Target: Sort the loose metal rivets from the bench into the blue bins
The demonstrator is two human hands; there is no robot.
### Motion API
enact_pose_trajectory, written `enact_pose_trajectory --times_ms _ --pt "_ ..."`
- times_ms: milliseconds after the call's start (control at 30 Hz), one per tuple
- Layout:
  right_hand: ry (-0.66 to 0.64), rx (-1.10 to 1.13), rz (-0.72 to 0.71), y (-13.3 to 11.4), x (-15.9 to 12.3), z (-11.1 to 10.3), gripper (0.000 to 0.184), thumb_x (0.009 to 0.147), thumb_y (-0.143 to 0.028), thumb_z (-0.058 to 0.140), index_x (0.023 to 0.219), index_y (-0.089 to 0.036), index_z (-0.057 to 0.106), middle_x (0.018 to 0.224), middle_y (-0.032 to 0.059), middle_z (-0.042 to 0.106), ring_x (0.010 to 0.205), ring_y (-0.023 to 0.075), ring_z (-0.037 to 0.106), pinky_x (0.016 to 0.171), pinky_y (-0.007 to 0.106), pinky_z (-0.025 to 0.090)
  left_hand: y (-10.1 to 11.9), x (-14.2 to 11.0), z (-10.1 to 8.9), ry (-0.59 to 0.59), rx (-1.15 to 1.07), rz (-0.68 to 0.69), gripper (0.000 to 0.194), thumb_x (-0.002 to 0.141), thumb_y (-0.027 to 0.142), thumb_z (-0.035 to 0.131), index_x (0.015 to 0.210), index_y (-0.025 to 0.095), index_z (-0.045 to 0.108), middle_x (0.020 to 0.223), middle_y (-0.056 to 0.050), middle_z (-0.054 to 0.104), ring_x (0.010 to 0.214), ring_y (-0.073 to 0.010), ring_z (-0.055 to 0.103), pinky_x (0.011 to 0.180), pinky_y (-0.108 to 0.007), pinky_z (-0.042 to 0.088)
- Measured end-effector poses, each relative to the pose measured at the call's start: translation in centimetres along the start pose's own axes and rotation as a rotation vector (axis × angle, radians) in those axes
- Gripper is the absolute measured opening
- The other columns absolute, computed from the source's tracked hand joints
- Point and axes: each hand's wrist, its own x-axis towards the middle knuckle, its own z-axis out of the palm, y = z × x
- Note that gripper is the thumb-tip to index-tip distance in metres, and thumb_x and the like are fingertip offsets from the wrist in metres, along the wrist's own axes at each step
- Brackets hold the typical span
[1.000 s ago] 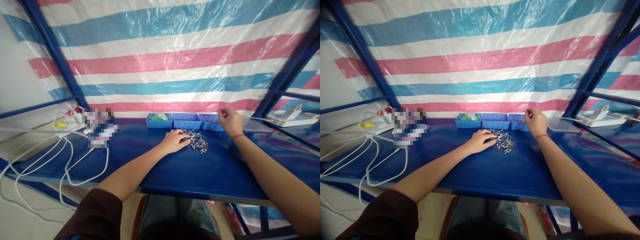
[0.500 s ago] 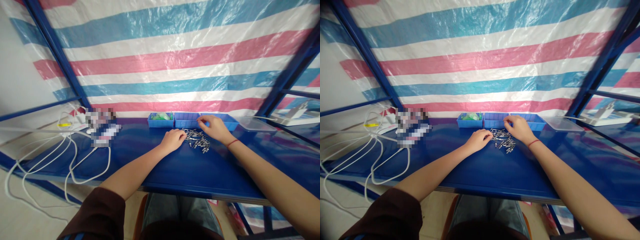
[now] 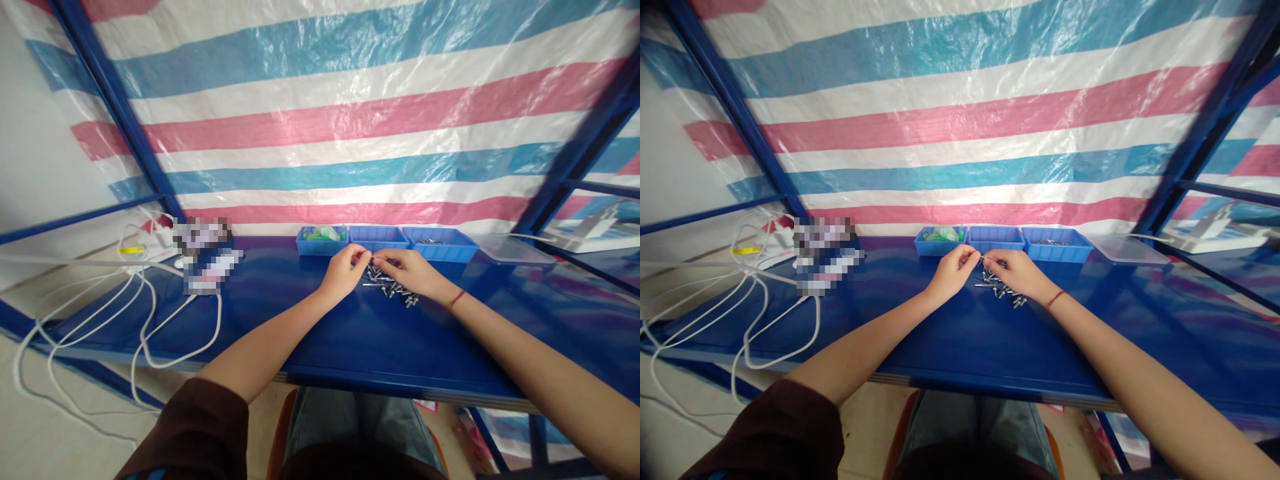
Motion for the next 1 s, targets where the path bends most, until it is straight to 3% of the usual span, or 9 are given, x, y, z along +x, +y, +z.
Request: enact_pose_trajectory --times_ms 267,467,600,733,833,900,1000 --pt "-0.076 0.352 0.101 -0.6 0.2 0.5 0.04 0.08 -0.056 0.053 0.074 -0.018 0.064 0.075 0.0033 0.065 0.071 0.0164 0.058 0.066 0.029 0.045 1.0 0.0 -0.3 0.039 -0.099 0.014 0.017 0.085 0.033 0.053 0.085 0.017 0.06 0.081 -0.001 0.066 0.07 -0.0113 0.058 0.066 -0.023 0.044" --pt "-0.002 0.601 0.307 -1.1 0.1 0.7 0.035 0.074 -0.053 0.063 0.077 -0.018 0.063 0.079 0.0035 0.065 0.07 0.0134 0.059 0.061 0.025 0.044 1.2 0.0 -0.4 0.094 -0.102 0.02 0.016 0.084 0.032 0.055 0.083 0.016 0.06 0.081 -0.002 0.065 0.069 -0.0106 0.056 0.066 -0.022 0.044" --pt "0.083 0.703 0.348 -0.9 0.1 0.7 0.032 0.071 -0.049 0.067 0.079 -0.019 0.063 0.074 0.0024 0.063 0.067 0.0128 0.058 0.059 0.025 0.045 0.8 0.1 -0.3 0.071 -0.113 0.026 0.016 0.085 0.03 0.054 0.086 0.017 0.061 0.086 -0.003 0.066 0.07 -0.0107 0.058 0.066 -0.022 0.045" --pt "0.209 0.668 0.316 -1.2 0.2 0.4 0.03 0.067 -0.043 0.07 0.084 -0.02 0.062 0.069 0.0006 0.062 0.064 0.0133 0.057 0.057 0.025 0.045 0.2 0.2 -0.1 0.029 -0.089 0.015 0.014 0.085 0.029 0.054 0.089 0.018 0.062 0.091 -0.003 0.067 0.071 -0.0112 0.059 0.066 -0.023 0.046" --pt "0.254 0.56 0.267 -0.8 0.6 -0.1 0.025 0.069 -0.041 0.067 0.082 -0.02 0.062 0.064 0.0004 0.06 0.06 0.0137 0.055 0.057 0.027 0.044 -0.4 0.1 0.1 -0.079 -0.032 0.025 0.016 0.085 0.028 0.054 0.096 0.018 0.061 0.092 -0.004 0.067 0.076 -0.0133 0.061 0.072 -0.026 0.048" --pt "0.331 0.467 0.255 0.4 0.8 -0.9 0.023 0.07 -0.041 0.065 0.079 -0.02 0.062 0.063 0.0008 0.06 0.059 0.0146 0.055 0.058 0.029 0.045 -0.6 -0.2 0.2 -0.165 0.082 0.072 0.023 0.085 0.031 0.055 0.104 0.019 0.06 0.094 -0.005 0.066 0.085 -0.0165 0.061 0.081 -0.031 0.047" --pt "0.562 0.234 0.274 3.2 0.8 -3.0 0.019 0.071 -0.038 0.061 0.077 -0.02 0.061 0.069 0.0037 0.063 0.065 0.0182 0.058 0.062 0.032 0.046 -0.8 -0.6 0.1 -0.259 0.33 0.133 0.032 0.084 0.039 0.055 0.111 0.022 0.06 0.105 -0.007 0.063 0.102 -0.0235 0.056 0.091 -0.039 0.043"
